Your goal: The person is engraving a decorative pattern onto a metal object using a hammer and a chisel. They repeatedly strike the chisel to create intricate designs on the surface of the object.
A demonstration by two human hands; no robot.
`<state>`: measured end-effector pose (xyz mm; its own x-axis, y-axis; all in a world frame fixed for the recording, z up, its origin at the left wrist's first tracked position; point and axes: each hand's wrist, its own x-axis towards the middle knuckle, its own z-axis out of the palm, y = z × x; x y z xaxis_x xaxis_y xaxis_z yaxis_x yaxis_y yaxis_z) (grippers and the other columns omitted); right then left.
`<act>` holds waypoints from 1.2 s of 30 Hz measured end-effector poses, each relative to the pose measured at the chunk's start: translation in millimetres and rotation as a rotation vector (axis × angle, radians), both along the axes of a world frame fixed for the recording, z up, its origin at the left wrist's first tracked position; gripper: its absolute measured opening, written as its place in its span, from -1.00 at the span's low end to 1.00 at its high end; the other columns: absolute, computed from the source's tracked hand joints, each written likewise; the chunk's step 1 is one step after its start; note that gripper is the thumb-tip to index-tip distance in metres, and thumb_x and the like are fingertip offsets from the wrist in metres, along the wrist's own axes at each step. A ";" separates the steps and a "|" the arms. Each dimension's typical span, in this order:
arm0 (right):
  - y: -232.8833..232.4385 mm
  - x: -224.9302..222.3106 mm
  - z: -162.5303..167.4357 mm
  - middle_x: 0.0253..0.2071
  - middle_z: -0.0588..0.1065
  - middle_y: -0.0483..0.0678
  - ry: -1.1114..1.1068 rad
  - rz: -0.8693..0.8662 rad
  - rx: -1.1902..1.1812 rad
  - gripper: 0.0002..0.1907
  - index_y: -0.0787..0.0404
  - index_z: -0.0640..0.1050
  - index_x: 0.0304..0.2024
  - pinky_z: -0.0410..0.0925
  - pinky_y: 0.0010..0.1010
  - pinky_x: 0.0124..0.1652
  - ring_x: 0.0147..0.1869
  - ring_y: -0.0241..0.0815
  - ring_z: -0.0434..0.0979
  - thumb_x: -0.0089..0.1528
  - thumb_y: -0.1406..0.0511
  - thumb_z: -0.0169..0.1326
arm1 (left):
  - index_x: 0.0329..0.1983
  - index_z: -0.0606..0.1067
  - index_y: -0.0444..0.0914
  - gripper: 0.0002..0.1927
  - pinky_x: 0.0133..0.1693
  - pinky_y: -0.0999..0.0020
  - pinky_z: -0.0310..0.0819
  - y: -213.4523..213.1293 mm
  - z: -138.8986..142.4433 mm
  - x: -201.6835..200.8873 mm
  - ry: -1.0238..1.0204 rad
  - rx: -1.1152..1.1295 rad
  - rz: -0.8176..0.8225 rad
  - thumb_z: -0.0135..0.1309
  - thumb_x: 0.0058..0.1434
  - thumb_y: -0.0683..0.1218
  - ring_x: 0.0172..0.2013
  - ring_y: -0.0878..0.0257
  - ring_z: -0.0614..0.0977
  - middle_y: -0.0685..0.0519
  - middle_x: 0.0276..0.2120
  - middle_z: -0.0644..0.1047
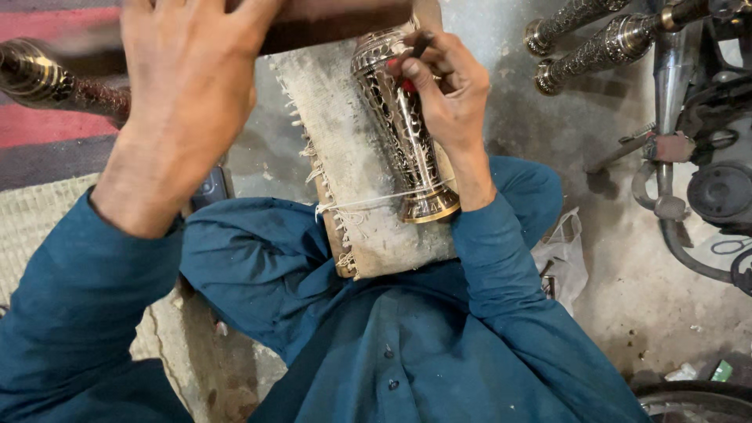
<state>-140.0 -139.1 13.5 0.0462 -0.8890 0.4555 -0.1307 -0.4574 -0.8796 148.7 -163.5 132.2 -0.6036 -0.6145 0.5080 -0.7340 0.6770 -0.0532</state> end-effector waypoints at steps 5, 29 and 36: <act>0.1 -0.4 0.1 -0.11 0.65 0.05 -0.033 0.011 -0.017 -0.76 0.36 0.48 0.20 0.57 -0.48 0.02 0.00 -0.22 0.69 0.49 0.44 0.11 | 0.22 0.38 -0.34 -0.43 -0.08 -0.13 0.41 -3.1 -8.0 2.8 0.181 0.293 -0.082 0.19 0.10 -0.28 -0.03 -0.31 0.52 -0.29 -0.02 0.49; -0.2 -2.5 -0.9 -0.18 0.67 0.02 0.118 -0.089 -0.026 -0.65 0.29 0.48 0.27 0.55 -0.52 -0.15 -0.10 -0.29 0.70 0.45 0.43 0.17 | 0.24 0.42 -0.17 -0.42 0.01 0.03 0.32 -3.0 -9.3 -14.4 0.067 -0.012 -0.072 0.15 0.13 -0.33 0.04 -0.09 0.51 -0.10 -0.01 0.49; 0.0 -3.6 -1.9 -0.11 0.66 0.05 0.036 -0.035 0.017 -0.70 0.30 0.49 0.25 0.58 -0.48 -0.03 0.00 -0.23 0.71 0.48 0.42 0.15 | 0.28 0.45 -0.10 -0.42 -0.03 -0.04 0.36 -7.4 -11.7 -15.0 0.005 -0.011 -0.013 0.20 0.23 -0.37 -0.04 -0.10 0.55 -0.10 -0.06 0.52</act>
